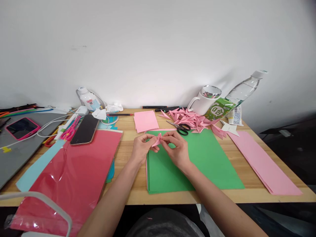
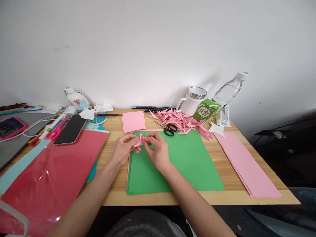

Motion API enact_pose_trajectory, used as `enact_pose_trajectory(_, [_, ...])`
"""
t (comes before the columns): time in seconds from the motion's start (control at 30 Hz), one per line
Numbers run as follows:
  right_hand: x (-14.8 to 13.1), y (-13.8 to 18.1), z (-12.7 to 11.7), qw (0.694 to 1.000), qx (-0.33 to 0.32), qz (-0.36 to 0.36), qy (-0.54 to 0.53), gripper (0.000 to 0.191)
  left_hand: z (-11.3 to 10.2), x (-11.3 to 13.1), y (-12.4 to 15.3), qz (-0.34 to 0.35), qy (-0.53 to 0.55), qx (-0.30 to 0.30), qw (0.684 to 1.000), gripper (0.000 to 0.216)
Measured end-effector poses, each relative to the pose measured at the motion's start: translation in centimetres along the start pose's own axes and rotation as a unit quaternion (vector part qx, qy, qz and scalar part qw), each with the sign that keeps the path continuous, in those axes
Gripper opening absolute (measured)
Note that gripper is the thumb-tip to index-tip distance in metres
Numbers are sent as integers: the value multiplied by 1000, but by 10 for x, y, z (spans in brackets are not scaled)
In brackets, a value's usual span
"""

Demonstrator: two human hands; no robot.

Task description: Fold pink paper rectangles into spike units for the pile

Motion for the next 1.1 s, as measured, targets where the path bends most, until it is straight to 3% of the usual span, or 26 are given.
enact_pose_trajectory(0.3, [9,5,13,983,-56,86,-155,21,1,3,2,74,-44,5,996,19])
enact_pose_trajectory(0.57, [12,3,9,983,-15,98,-155,26,6,6,5,86,-64,-14,994,15])
enact_pose_trajectory(0.83, [9,5,9,992,-26,66,-103,23,5,1,3,113,-54,-25,992,14])
enact_pose_trajectory(1.1, [12,2,5,992,14,67,-102,17,6,-3,4,132,-80,-41,987,15])
Point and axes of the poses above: each hand's wrist, its own y-axis away from the middle knuckle, its own z-axis out of the palm, x = y × z, the point moved 4 cm from there along -y, towards the middle knuckle, and after that the axes turned 10 degrees about y, right-handed, at the moved point
